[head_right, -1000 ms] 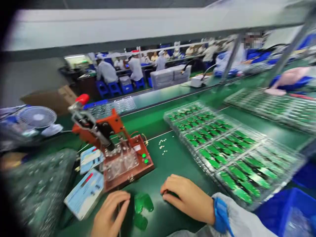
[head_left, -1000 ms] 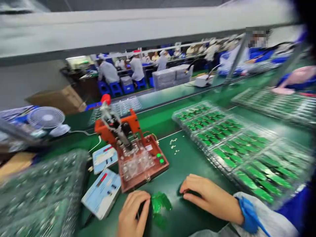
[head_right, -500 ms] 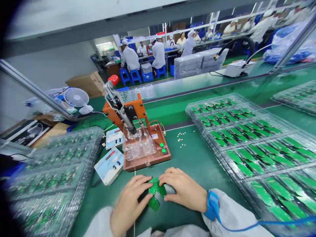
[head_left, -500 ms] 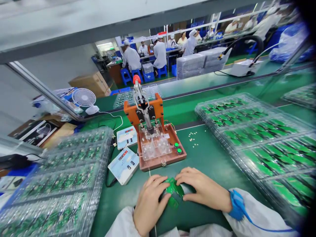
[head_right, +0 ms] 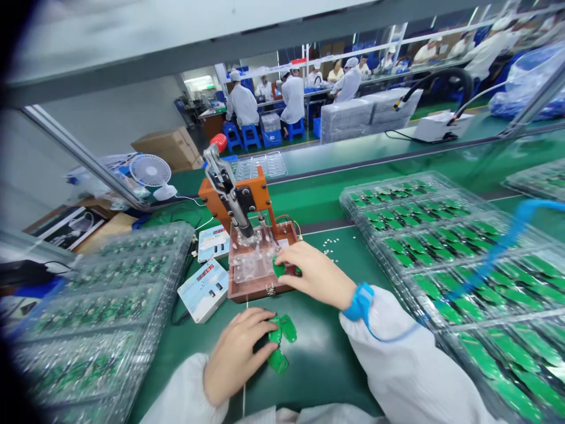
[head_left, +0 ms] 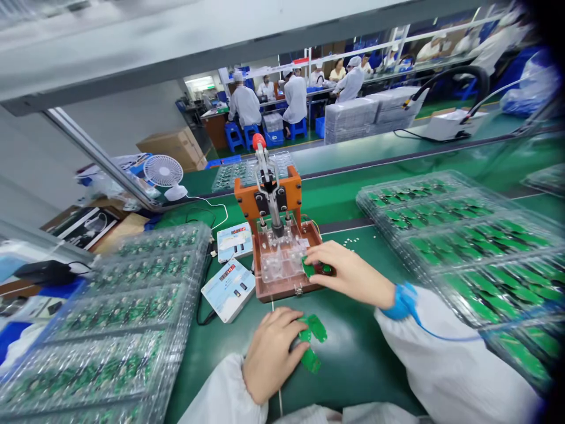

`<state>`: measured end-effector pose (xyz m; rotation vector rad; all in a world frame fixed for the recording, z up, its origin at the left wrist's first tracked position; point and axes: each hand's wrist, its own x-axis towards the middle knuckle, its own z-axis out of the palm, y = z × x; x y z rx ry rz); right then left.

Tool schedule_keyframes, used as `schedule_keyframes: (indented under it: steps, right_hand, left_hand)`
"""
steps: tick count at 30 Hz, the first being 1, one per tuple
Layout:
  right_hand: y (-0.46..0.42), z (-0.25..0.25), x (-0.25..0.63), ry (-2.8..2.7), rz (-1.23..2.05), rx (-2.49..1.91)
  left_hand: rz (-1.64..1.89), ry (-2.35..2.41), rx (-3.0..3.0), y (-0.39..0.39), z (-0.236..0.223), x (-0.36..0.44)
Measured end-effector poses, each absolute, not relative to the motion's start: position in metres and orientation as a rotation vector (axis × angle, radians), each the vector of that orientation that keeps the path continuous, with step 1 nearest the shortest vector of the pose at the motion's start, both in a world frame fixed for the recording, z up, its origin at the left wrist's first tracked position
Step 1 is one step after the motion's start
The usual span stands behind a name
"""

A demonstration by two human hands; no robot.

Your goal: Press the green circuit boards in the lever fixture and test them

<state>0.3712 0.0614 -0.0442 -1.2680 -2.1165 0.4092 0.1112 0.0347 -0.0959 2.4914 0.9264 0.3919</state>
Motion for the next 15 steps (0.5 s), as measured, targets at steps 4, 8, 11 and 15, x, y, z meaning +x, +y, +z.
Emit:
schedule_keyframes:
  steps: [4, 8, 11, 15]
  right_hand:
    - [0.095, -0.05, 0.366, -2.198, 0.352, -1.214]
    - [0.103, -0.058, 0.365, -2.224, 0.348, -1.18]
    - [0.103, -0.059, 0.365, -2.232, 0.342, -1.17]
    - [0.102, -0.058, 0.366, -2.23, 0.333, -1.171]
  left_hand:
    - [0.437, 0.941, 2.473, 0.04, -0.079, 0.099]
    - [0.596, 0.915, 2.46, 0.055, -0.056, 0.087]
    - [0.737, 0.944, 2.484, 0.077, -0.045, 0.085]
    - [0.866, 1.003, 2.547, 0.114, -0.047, 0.093]
